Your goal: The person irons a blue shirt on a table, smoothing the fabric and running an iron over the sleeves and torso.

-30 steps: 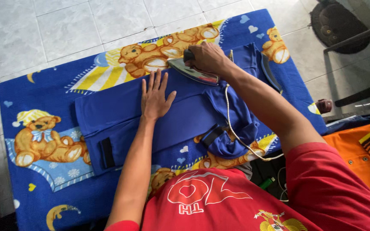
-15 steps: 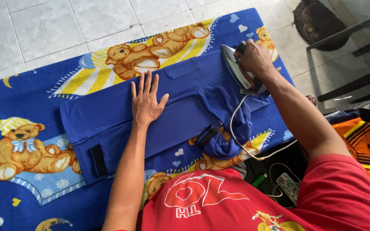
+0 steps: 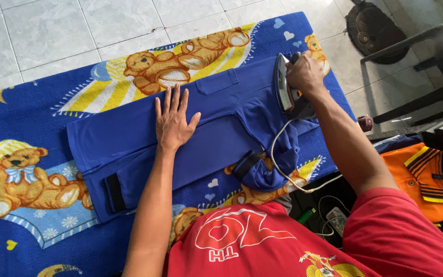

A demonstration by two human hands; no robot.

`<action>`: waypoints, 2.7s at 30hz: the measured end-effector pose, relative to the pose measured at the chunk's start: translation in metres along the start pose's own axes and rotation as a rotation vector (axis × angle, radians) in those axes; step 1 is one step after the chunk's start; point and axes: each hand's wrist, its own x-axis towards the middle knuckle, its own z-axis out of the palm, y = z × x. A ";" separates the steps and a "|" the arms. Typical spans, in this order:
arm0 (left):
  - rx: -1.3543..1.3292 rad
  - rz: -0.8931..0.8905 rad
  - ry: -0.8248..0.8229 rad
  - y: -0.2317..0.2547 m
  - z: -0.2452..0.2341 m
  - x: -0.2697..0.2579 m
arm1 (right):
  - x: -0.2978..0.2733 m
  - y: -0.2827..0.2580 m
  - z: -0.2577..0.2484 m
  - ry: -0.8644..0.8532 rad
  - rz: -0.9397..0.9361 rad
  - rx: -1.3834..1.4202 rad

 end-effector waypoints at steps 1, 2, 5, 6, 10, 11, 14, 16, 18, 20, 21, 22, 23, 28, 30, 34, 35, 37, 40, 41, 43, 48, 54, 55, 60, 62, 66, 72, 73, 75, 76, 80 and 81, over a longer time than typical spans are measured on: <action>0.000 0.000 0.000 0.000 0.000 0.000 | -0.002 0.000 0.002 0.018 -0.002 -0.009; 0.000 0.000 0.001 0.000 -0.001 0.000 | -0.003 0.001 0.004 0.036 -0.004 -0.018; 0.001 -0.003 -0.013 -0.001 -0.001 0.001 | 0.014 -0.003 0.008 0.032 0.093 0.015; 0.001 0.003 -0.010 0.000 -0.001 0.000 | 0.020 -0.003 0.009 0.035 0.108 0.028; 0.003 0.005 0.001 -0.001 -0.002 0.000 | 0.032 0.000 0.013 0.028 0.111 0.058; 0.002 0.003 -0.002 0.000 -0.002 0.000 | 0.031 0.002 0.014 0.019 0.103 0.060; -0.001 -0.005 -0.015 -0.001 -0.002 -0.001 | 0.020 0.006 0.015 0.017 0.063 0.043; -0.004 0.004 -0.007 -0.001 -0.002 0.000 | 0.011 0.008 0.013 0.005 0.071 0.052; -0.002 0.011 0.002 -0.002 -0.002 0.000 | 0.009 0.004 0.010 0.001 0.083 0.061; 0.001 0.018 0.010 -0.002 -0.001 0.000 | 0.009 0.000 0.006 0.007 0.100 0.067; -0.001 0.017 0.010 -0.001 -0.001 0.000 | 0.011 -0.001 0.004 0.004 0.104 0.061; -0.003 0.016 0.009 -0.001 -0.001 0.000 | 0.014 -0.003 0.002 0.001 0.108 0.055; -0.003 0.012 0.010 -0.001 -0.002 -0.001 | 0.015 -0.006 0.001 -0.003 0.109 0.050; -0.007 0.005 0.002 0.000 -0.002 -0.001 | 0.000 0.001 -0.010 -0.078 0.005 0.097; -0.007 0.007 0.002 -0.001 -0.001 -0.001 | -0.007 0.002 -0.012 -0.080 -0.028 0.086; -0.006 0.012 -0.001 -0.002 0.001 0.000 | -0.009 -0.008 -0.012 -0.052 0.032 0.083; -0.009 0.012 -0.002 -0.002 0.002 0.000 | -0.007 -0.011 -0.012 -0.053 0.069 0.083; -0.005 0.013 -0.003 -0.003 0.003 -0.001 | -0.003 -0.016 -0.011 -0.025 0.064 0.107; 0.001 0.012 -0.002 -0.003 0.003 -0.001 | -0.001 -0.018 -0.007 -0.015 0.081 0.112; 0.003 0.011 -0.003 -0.003 0.003 -0.001 | -0.001 -0.019 -0.006 -0.018 0.091 0.109; 0.004 0.012 -0.002 -0.003 0.003 -0.001 | -0.006 -0.019 -0.002 -0.006 0.110 0.110; 0.000 0.013 -0.003 -0.004 0.004 0.000 | -0.011 -0.019 0.004 0.026 0.122 0.070; 0.005 0.013 0.006 -0.004 0.005 -0.001 | 0.004 -0.016 -0.008 0.004 0.050 0.122; 0.006 0.011 0.004 -0.004 0.005 0.000 | 0.005 -0.015 -0.010 -0.022 0.044 0.134; -0.001 -0.001 -0.007 -0.002 0.003 0.000 | -0.008 -0.009 -0.009 -0.056 -0.065 0.109; -0.010 -0.003 -0.007 -0.002 0.002 0.000 | -0.020 -0.010 -0.007 -0.079 -0.095 0.093; 0.005 0.022 0.037 -0.004 0.005 -0.003 | -0.028 -0.022 -0.005 -0.062 -0.048 0.070; 0.022 0.043 0.071 -0.007 0.010 -0.001 | -0.007 -0.035 -0.011 -0.046 -0.026 0.108; 0.028 0.046 0.073 -0.007 0.011 -0.001 | -0.007 -0.036 -0.013 -0.058 -0.027 0.114; 0.026 0.047 0.072 -0.006 0.012 0.000 | -0.008 -0.037 -0.018 -0.091 -0.024 0.114; 0.017 0.043 0.068 -0.006 0.012 0.000 | -0.008 -0.037 -0.021 -0.112 -0.021 0.109; 0.031 0.047 0.056 -0.007 0.011 0.001 | -0.021 -0.036 -0.019 -0.202 0.020 0.106; 0.041 0.050 0.058 -0.006 0.012 0.001 | -0.025 -0.036 -0.016 -0.188 -0.001 0.103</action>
